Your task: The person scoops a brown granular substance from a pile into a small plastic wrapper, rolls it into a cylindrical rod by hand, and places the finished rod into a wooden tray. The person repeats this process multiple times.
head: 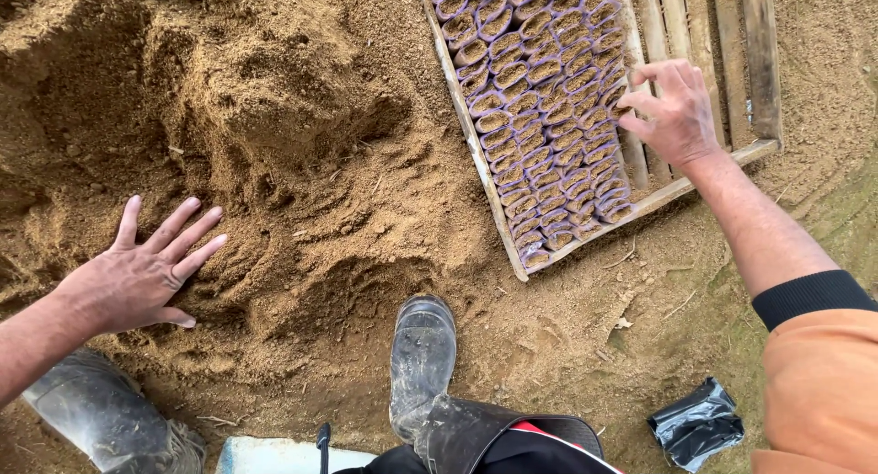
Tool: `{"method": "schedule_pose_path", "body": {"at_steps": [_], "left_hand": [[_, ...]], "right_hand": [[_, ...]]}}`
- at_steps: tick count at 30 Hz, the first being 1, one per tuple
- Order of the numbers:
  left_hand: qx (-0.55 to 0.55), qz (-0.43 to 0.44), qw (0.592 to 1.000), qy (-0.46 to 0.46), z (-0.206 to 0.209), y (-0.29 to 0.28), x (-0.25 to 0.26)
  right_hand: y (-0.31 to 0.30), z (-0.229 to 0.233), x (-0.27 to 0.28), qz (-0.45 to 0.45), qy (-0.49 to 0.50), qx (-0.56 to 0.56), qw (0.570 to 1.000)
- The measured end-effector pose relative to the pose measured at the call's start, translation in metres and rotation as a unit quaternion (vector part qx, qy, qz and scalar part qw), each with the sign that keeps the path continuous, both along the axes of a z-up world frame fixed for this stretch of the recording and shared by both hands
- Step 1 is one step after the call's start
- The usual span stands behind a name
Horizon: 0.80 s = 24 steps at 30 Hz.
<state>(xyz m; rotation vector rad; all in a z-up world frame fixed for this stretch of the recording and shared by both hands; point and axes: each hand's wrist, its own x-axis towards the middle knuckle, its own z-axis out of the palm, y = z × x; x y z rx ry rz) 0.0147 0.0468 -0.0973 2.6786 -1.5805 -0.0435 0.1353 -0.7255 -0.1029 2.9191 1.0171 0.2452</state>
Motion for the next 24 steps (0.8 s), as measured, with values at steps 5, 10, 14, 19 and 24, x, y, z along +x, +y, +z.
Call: {"method": "schedule_pose_path", "body": {"at_steps": [5,10,14,19,24], "left_hand": [[0.002,-0.001,1.000,0.000,0.0008,-0.0001,-0.0003],[0.007,0.000,1.000,-0.003,-0.0013,0.0011,-0.0004],[0.011,0.002,1.000,-0.002,-0.0018,0.0019,-0.0012],[0.014,0.001,1.000,-0.003,-0.0007,0.0009,-0.0007],[0.011,0.003,1.000,-0.004,0.0028,-0.0002,-0.0004]], "right_hand": [[0.0004,-0.0005,-0.0023,-0.003,0.007,0.000,1.000],[-0.0049,-0.0041,-0.0036,-0.007,-0.003,0.000,1.000],[-0.0062,-0.0055,-0.0058,-0.014,0.015,0.001,1.000],[-0.0059,-0.0063,-0.0051,-0.001,0.003,-0.003,1.000],[-0.0063,-0.0050,-0.0050,-0.014,0.011,-0.022,1.000]]}}
